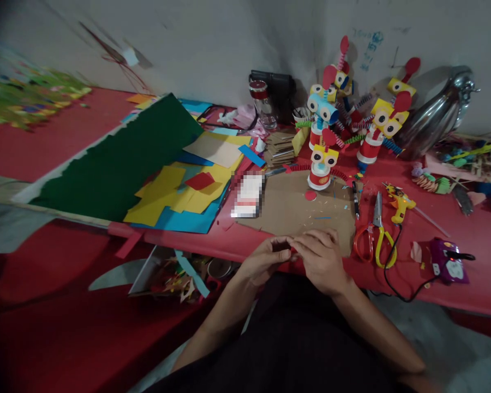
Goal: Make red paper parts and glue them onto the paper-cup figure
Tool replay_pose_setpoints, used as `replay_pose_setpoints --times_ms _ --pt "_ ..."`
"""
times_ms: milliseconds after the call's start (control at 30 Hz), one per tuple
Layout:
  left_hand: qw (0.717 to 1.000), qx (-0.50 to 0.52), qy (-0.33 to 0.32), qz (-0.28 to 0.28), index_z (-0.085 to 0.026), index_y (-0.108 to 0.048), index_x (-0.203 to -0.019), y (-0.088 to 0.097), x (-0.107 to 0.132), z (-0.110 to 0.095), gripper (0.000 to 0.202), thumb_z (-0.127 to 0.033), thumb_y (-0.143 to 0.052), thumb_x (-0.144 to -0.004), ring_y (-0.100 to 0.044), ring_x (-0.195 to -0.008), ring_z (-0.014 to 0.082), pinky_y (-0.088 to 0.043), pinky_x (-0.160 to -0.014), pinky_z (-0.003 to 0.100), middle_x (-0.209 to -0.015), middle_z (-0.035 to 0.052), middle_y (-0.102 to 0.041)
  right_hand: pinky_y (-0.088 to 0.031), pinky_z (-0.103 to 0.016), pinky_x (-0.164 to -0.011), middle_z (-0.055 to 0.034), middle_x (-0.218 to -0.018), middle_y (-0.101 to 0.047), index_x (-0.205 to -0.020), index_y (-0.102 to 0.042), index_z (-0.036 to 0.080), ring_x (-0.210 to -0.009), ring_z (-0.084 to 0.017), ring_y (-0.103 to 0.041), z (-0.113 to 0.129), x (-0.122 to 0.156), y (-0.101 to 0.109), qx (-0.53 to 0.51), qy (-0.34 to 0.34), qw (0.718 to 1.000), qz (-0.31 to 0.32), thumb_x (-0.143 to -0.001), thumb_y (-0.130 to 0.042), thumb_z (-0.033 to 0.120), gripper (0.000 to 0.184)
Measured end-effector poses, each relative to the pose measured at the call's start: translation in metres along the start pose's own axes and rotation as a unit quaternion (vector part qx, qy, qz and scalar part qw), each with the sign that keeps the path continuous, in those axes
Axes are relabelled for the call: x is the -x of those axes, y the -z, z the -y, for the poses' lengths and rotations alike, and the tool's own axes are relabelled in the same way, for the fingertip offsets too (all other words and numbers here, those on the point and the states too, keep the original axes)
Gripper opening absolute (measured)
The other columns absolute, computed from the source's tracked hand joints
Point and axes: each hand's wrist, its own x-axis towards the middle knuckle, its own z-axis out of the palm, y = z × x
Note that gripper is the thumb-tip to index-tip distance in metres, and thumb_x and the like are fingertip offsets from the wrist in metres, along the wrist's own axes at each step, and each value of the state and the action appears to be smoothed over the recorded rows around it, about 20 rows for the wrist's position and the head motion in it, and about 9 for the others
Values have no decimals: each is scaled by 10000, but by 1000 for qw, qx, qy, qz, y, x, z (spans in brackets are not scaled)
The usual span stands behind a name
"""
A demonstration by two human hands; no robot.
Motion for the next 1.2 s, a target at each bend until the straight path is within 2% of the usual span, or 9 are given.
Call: replay_pose_setpoints --times_ms 167,300,467,600,700,833,967,1067,1200 --pt "999 -22 -28 -30 -170 -766 -711 -1 -2 -1 298 -311 -939 -513 -634 -721 133 -504 -788 265 -756 24 -727 -541 -397 -881 -49 -1035 -775 -1205 -708 251 -989 -203 -660 -2 4 -5 -22 -41 999 28 -957 -523 107 342" --pt "998 -43 -41 -22 -182 -766 -686 -1 -1 -2 304 -388 -929 -532 -644 -710 139 -509 -792 271 -716 20 -726 -569 -389 -853 -62 -1075 -758 -1174 -718 248 -1006 -200 -666 -3 4 -5 -75 -76 994 30 -948 -544 111 317" --pt "993 -99 -58 -22 -199 -777 -718 -4 -1 3 247 -386 -887 -601 -661 -792 170 -502 -858 306 -761 35 -745 -559 -365 -785 -36 -945 -785 -1076 -749 246 -861 -180 -686 -5 6 -3 -33 -31 999 16 -935 -554 92 286" --pt "992 -98 -60 -54 -188 -775 -735 -8 -5 7 257 -369 -889 -592 -654 -794 174 -495 -850 296 -749 35 -737 -566 -371 -832 -64 -979 -777 -1112 -734 211 -910 -187 -689 -4 10 -3 -25 -63 998 16 -928 -539 86 296" --pt "992 -102 -58 -35 -191 -771 -732 -10 -6 7 260 -371 -890 -587 -659 -823 189 -492 -869 307 -760 31 -736 -566 -372 -845 -71 -1015 -773 -1177 -712 214 -943 -188 -690 -4 14 -2 -32 -58 998 13 -938 -525 96 325" --pt "991 -125 -40 -2 -192 -762 -740 -11 -5 7 269 -407 -869 -620 -644 -810 188 -489 -871 318 -749 30 -720 -551 -353 -788 -39 -972 -791 -1262 -678 245 -855 -169 -702 -7 21 2 -25 -35 999 3 -961 -506 92 379" --pt "989 -144 -25 0 -191 -752 -784 -9 -6 9 281 -379 -874 -615 -615 -787 166 -490 -829 297 -774 24 -711 -550 -334 -748 -41 -959 -796 -1292 -671 242 -833 -168 -703 -10 30 2 -20 -30 999 22 -969 -524 115 377" --pt "984 -174 -40 -11 -192 -738 -780 -5 -8 9 235 -338 -847 -631 -603 -778 155 -487 -799 280 -781 16 -705 -575 -356 -851 -72 -1075 -772 -1353 -635 260 -955 -188 -702 -9 38 -4 -13 -67 997 45 -970 -506 107 432" --pt "968 -227 -85 -57 -197 -711 -768 10 -15 -9 182 -275 -800 -629 -610 -734 149 -490 -744 272 -733 2 -684 -575 -355 -962 -131 -1278 -681 -1524 -439 232 -1185 -221 -645 -2 47 -11 -10 -150 988 27 -970 -508 123 569"
